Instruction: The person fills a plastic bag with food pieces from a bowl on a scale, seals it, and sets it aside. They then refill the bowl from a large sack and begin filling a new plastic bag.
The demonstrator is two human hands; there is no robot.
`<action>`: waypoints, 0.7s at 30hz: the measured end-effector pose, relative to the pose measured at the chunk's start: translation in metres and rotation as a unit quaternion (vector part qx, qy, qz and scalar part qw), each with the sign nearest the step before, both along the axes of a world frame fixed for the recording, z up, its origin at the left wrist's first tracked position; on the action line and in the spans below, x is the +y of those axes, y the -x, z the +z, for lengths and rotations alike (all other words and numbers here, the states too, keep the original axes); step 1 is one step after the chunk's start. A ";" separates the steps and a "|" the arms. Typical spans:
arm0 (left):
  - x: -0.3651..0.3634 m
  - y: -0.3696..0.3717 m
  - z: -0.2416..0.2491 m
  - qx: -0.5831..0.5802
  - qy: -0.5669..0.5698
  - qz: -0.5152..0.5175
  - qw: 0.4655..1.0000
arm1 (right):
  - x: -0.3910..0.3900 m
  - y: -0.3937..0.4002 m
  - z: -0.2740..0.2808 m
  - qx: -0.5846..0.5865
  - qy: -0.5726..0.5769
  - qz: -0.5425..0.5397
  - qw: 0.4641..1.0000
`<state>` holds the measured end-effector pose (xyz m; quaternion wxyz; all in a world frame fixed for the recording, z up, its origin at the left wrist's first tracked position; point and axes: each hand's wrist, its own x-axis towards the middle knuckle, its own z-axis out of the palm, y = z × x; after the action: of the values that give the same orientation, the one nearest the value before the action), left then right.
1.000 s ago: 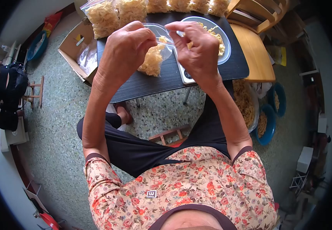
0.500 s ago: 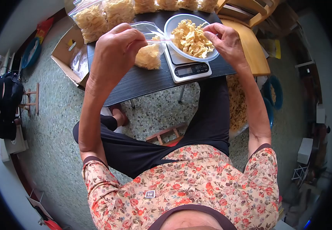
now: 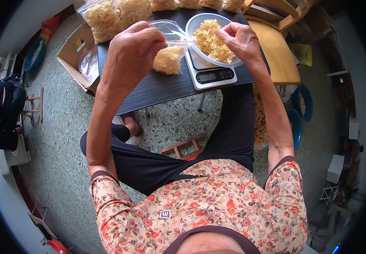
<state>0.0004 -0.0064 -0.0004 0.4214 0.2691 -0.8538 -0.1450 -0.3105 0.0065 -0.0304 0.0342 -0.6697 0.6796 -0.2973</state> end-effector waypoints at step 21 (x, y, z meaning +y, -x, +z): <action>0.006 0.006 0.001 0.026 -0.003 -0.017 1.000 | 0.026 -0.078 0.053 -0.375 0.090 0.138 0.912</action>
<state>-0.0060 -0.0003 0.0009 0.4400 0.2518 -0.8466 -0.1620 -0.2321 0.0324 0.0225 0.2671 -0.5966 0.4878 -0.5786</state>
